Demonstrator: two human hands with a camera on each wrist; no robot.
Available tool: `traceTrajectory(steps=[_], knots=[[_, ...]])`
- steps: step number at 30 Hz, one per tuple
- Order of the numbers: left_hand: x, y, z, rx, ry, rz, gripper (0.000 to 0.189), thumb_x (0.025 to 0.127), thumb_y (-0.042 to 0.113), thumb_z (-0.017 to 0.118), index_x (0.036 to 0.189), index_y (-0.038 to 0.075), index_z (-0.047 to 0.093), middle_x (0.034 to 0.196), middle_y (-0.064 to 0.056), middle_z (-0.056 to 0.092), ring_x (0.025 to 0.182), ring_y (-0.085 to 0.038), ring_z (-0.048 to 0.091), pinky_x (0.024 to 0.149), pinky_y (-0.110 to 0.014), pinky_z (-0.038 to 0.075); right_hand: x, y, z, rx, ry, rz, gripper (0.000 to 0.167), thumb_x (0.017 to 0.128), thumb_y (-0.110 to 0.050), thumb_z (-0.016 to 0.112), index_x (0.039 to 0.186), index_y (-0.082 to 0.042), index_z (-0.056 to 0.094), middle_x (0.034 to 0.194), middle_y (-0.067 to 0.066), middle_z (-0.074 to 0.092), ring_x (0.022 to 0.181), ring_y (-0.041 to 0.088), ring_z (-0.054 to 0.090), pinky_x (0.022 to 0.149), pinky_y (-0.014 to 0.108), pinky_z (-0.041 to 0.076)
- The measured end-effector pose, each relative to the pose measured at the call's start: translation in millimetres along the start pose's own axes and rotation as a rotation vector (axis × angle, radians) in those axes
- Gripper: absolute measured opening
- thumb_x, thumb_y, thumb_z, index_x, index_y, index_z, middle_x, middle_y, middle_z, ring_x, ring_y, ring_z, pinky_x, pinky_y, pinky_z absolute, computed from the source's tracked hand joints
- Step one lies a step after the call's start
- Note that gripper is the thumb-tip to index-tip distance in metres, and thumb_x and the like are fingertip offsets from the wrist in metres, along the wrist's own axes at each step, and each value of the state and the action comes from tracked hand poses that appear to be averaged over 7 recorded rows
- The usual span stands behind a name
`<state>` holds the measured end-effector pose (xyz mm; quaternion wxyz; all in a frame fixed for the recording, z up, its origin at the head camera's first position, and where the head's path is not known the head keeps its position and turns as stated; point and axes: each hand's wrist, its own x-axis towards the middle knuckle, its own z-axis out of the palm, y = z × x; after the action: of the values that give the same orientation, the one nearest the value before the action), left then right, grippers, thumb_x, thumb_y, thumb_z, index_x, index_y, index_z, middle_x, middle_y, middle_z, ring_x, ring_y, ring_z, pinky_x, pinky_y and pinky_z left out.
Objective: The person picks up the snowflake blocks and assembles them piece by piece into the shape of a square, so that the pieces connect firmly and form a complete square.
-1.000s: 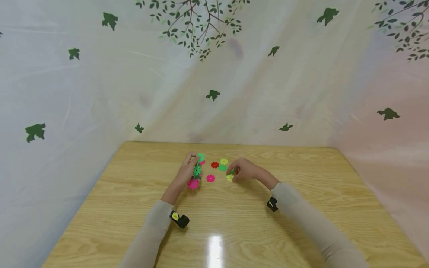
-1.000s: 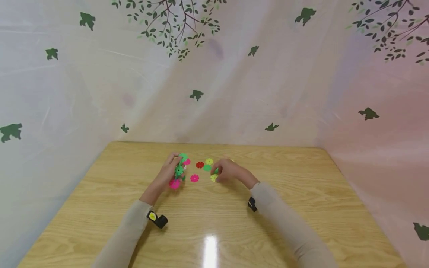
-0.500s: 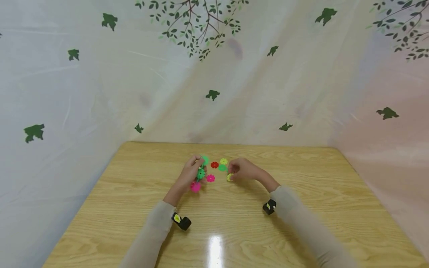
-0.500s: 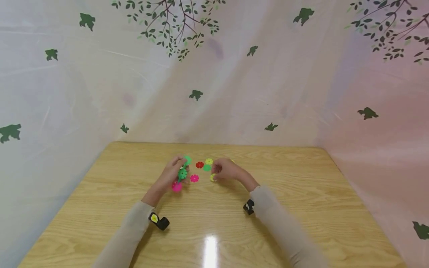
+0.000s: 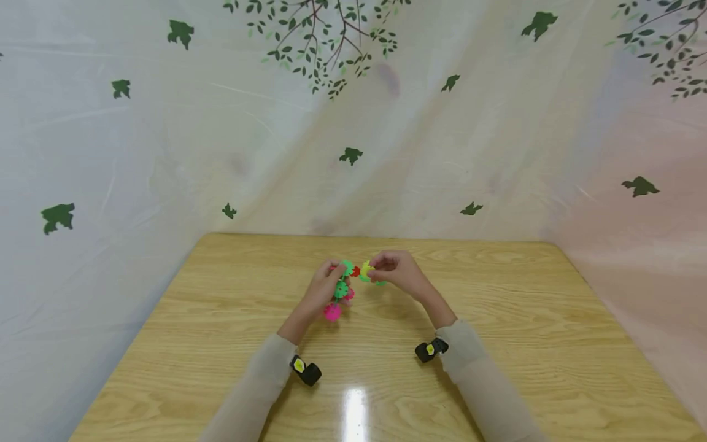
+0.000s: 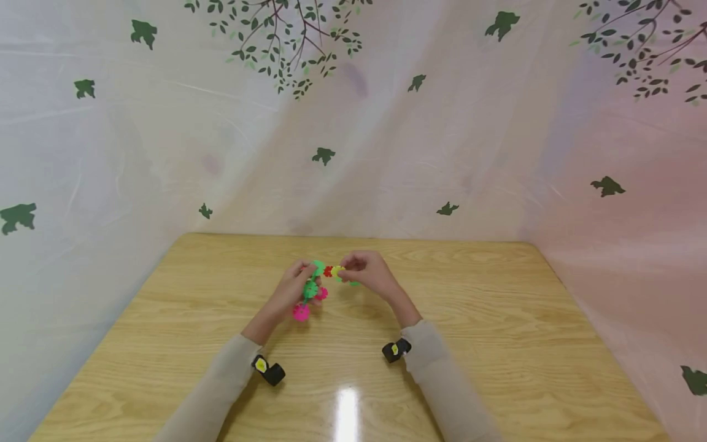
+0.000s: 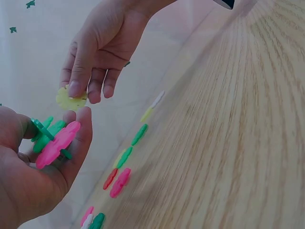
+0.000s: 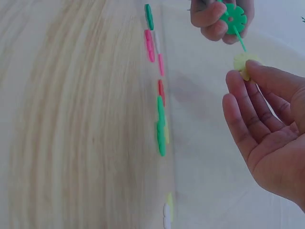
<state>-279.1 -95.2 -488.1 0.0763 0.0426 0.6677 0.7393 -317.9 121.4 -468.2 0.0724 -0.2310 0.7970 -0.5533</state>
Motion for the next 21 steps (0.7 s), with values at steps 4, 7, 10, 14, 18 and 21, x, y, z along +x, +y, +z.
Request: traceTrajectory(steps=[4, 7, 10, 14, 18, 21], knots=[[-0.2, -0.5, 2.1, -0.014, -0.007, -0.004, 0.019, 0.11, 0.023, 0.044, 0.111, 0.005, 0.05, 0.088, -0.011, 0.057, 0.062, -0.017, 0.061, 0.053, -0.033, 0.059, 0.2, -1.0, 5.7, -0.021, 0.053, -0.021, 0.018, 0.088, -0.01, 0.08, 0.099, 0.003, 0.072, 0.091, 0.011, 0.074, 0.079, 0.014, 0.069, 0.075, 0.039, 0.061], [-0.7, -0.3, 2.7, -0.013, -0.019, -0.003, 0.019, 0.11, 0.022, 0.043, 0.111, 0.004, 0.049, 0.089, -0.011, 0.058, 0.062, -0.016, 0.062, 0.054, -0.031, 0.059, -3.0, -12.4, 9.7, -0.047, 0.067, -0.038, 0.016, 0.088, -0.009, 0.08, 0.096, 0.003, 0.073, 0.09, 0.014, 0.074, 0.079, 0.012, 0.067, 0.073, 0.029, 0.059], [-1.0, -0.5, 3.1, -0.014, -0.031, 0.001, 0.019, 0.111, 0.022, 0.042, 0.112, 0.004, 0.048, 0.09, -0.011, 0.057, 0.063, -0.015, 0.061, 0.054, -0.029, 0.058, -10.0, -32.4, 12.8, -0.074, 0.075, -0.055, 0.013, 0.089, -0.005, 0.078, 0.094, 0.006, 0.073, 0.091, 0.02, 0.074, 0.08, 0.014, 0.067, 0.073, 0.024, 0.057], [-0.9, -1.8, 3.5, -0.02, -0.035, 0.012, 0.019, 0.111, 0.022, 0.041, 0.113, 0.005, 0.047, 0.09, -0.009, 0.057, 0.064, -0.015, 0.061, 0.054, -0.029, 0.058, -16.2, -48.7, 16.0, -0.098, 0.097, -0.077, 0.011, 0.089, 0.0, 0.077, 0.092, 0.009, 0.073, 0.091, 0.025, 0.073, 0.081, 0.019, 0.068, 0.072, 0.022, 0.056], [-0.6, -3.5, 4.9, -0.029, -0.04, 0.018, 0.018, 0.111, 0.023, 0.041, 0.11, 0.006, 0.046, 0.088, -0.006, 0.058, 0.064, -0.014, 0.061, 0.054, -0.028, 0.058, -17.7, -49.9, 17.7, -0.097, 0.115, -0.082, 0.01, 0.088, 0.001, 0.076, 0.091, 0.01, 0.073, 0.092, 0.025, 0.073, 0.083, 0.023, 0.069, 0.072, 0.022, 0.056], [-1.0, -4.0, 6.0, -0.033, -0.046, 0.016, 0.017, 0.111, 0.023, 0.041, 0.108, 0.006, 0.046, 0.087, -0.005, 0.057, 0.065, -0.013, 0.061, 0.054, -0.028, 0.058, -18.8, -50.0, 18.1, -0.105, 0.119, -0.087, 0.009, 0.088, 0.001, 0.076, 0.09, 0.01, 0.073, 0.092, 0.025, 0.073, 0.084, 0.027, 0.069, 0.071, 0.021, 0.055]])
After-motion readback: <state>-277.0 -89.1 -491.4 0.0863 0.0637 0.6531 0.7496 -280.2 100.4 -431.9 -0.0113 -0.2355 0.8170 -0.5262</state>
